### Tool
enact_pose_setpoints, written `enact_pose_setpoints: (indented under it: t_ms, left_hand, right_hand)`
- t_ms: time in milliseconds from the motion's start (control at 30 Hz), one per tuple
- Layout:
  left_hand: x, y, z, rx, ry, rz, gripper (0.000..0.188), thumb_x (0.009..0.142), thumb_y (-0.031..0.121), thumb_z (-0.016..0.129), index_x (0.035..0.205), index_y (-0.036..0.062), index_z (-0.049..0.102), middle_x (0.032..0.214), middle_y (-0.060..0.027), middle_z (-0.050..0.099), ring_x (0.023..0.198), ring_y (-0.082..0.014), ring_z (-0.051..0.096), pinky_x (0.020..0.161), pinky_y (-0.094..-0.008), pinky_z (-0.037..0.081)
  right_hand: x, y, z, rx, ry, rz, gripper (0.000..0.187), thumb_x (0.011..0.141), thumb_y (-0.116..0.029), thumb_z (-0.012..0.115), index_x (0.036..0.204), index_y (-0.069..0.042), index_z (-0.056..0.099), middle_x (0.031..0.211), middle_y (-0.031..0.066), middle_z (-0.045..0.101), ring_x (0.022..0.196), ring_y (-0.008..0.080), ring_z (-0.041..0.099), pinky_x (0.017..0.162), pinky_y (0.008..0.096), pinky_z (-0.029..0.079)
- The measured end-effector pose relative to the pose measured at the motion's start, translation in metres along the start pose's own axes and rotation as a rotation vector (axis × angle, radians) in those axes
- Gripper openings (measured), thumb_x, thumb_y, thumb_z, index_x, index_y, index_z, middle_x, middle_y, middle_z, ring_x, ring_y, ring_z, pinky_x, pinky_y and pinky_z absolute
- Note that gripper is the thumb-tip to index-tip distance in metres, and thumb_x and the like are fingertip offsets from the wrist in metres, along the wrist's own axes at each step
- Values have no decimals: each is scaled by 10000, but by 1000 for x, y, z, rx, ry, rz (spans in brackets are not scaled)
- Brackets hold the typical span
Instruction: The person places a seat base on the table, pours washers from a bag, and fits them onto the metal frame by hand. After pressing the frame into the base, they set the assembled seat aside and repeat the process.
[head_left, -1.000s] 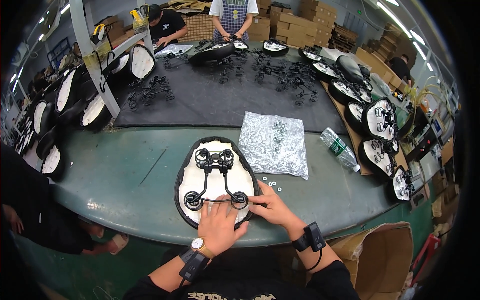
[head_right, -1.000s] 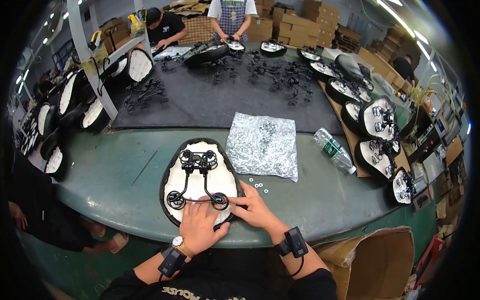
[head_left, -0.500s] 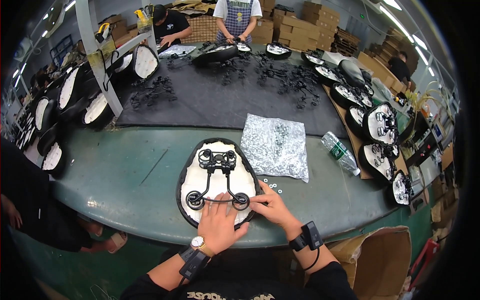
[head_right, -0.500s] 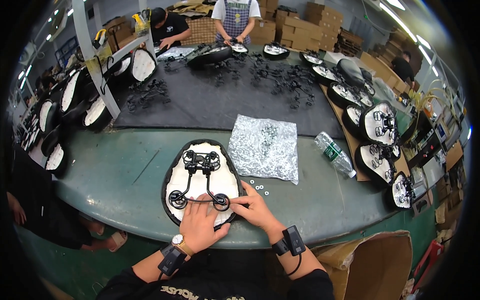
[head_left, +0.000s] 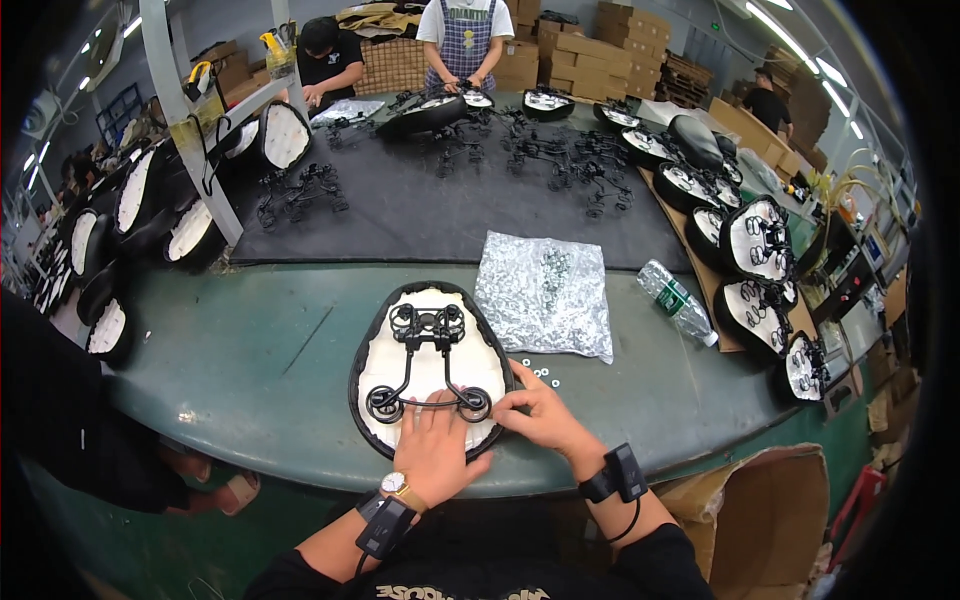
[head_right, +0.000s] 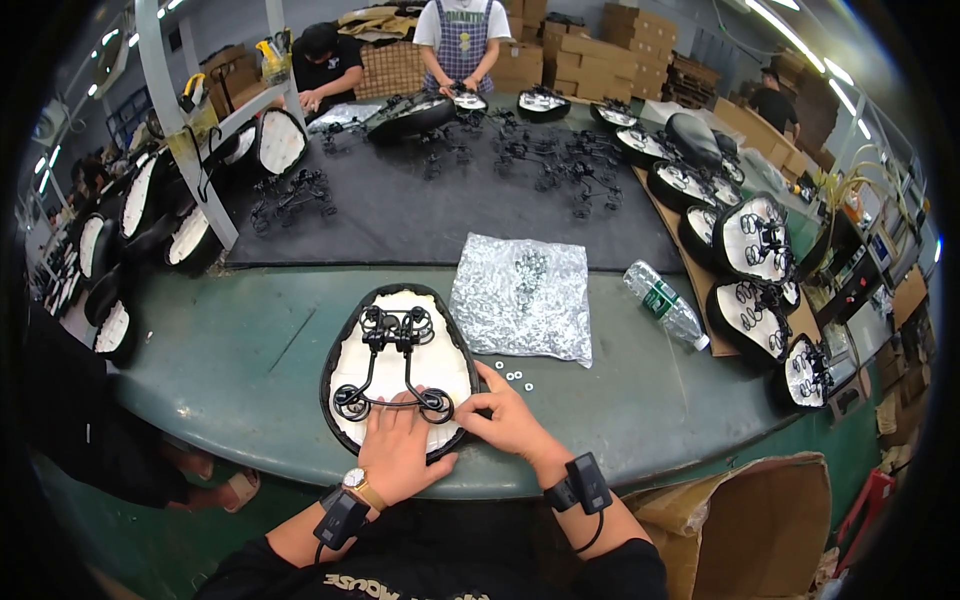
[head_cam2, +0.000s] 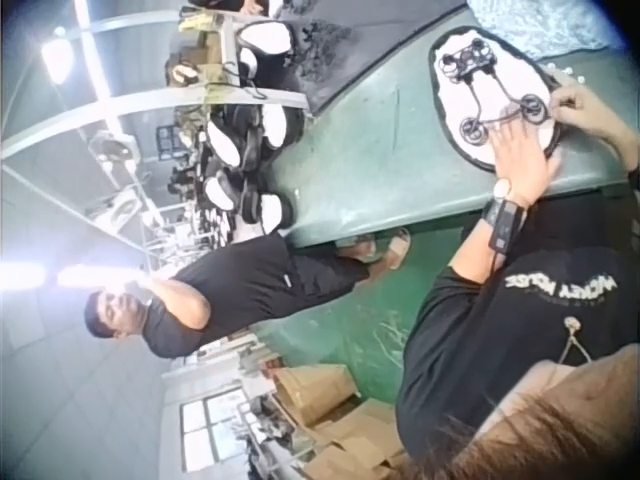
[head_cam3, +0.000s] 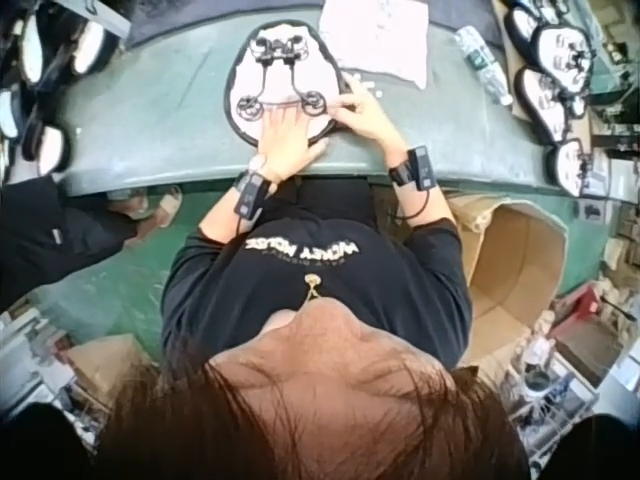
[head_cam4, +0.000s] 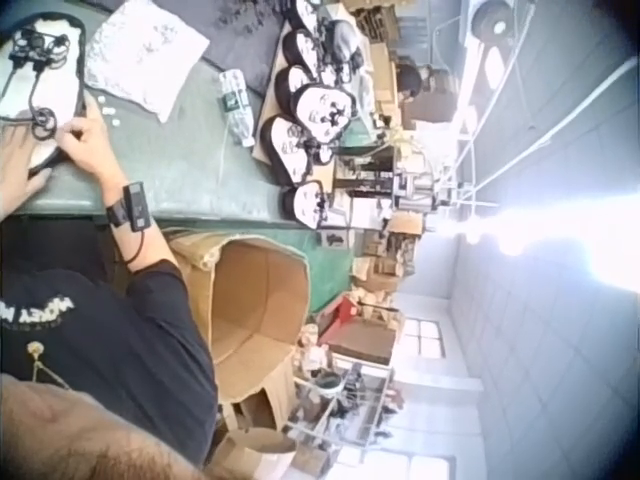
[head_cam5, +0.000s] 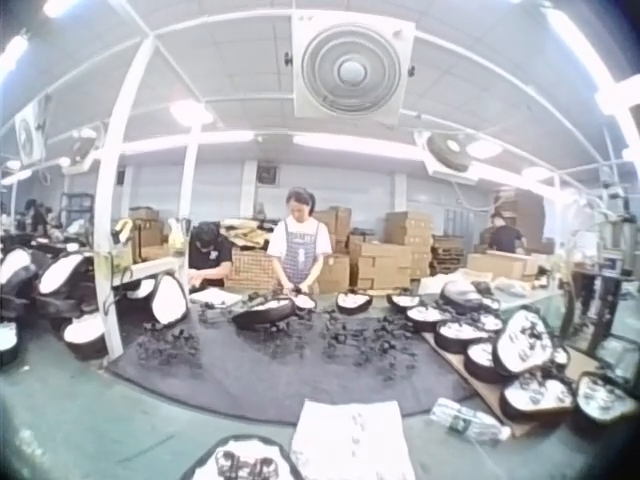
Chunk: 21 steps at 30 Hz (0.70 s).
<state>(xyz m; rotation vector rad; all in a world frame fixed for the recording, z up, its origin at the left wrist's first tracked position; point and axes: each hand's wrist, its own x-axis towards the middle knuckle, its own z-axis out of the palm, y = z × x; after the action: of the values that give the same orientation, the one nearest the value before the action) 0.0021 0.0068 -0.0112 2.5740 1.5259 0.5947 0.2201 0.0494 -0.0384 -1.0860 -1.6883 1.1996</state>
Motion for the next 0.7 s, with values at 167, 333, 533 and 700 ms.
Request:
enact_pose_setpoints:
  t_ms: [167, 333, 533, 700]
  left_hand:
    - [-12, -6, 7, 68, -67, 68, 806, 805, 559, 739, 1428, 88, 539, 1419, -171, 518, 1393, -319, 426, 1170, -604, 272]
    - [15, 6, -11, 65, -169, -8, 845, 757, 515, 811, 1412, 58, 535, 1344, -203, 531, 1311, -361, 464, 1130, -521, 345]
    - [1, 5, -9, 77, -44, 89, 805, 721, 474, 850, 1316, 3, 580, 1329, -202, 543, 1237, -343, 504, 1040, -435, 394]
    - [14, 4, -7, 101, -115, 77, 833, 744, 524, 815, 1355, 17, 561, 1350, -201, 541, 1260, -328, 498, 1052, -450, 391]
  right_hand:
    - [-5, 13, 5, -103, 141, -113, 106, 839, -111, 742, 929, -90, 791, 1487, 227, 502, 1283, 344, 570, 1039, 400, 474]
    - [-9, 11, -32, -137, 557, 38, 113, 854, -77, 729, 955, -84, 779, 1154, 126, 689, 893, 195, 686, 753, 296, 535]
    - [-7, 28, -31, -883, 487, -8, 171, 847, -236, 778, 1001, -161, 779, 878, 42, 642, 765, 262, 673, 668, 409, 549]
    - [-2, 39, -29, -1057, 443, -137, 126, 845, -216, 782, 952, -151, 772, 882, 35, 646, 748, 255, 662, 650, 392, 540]
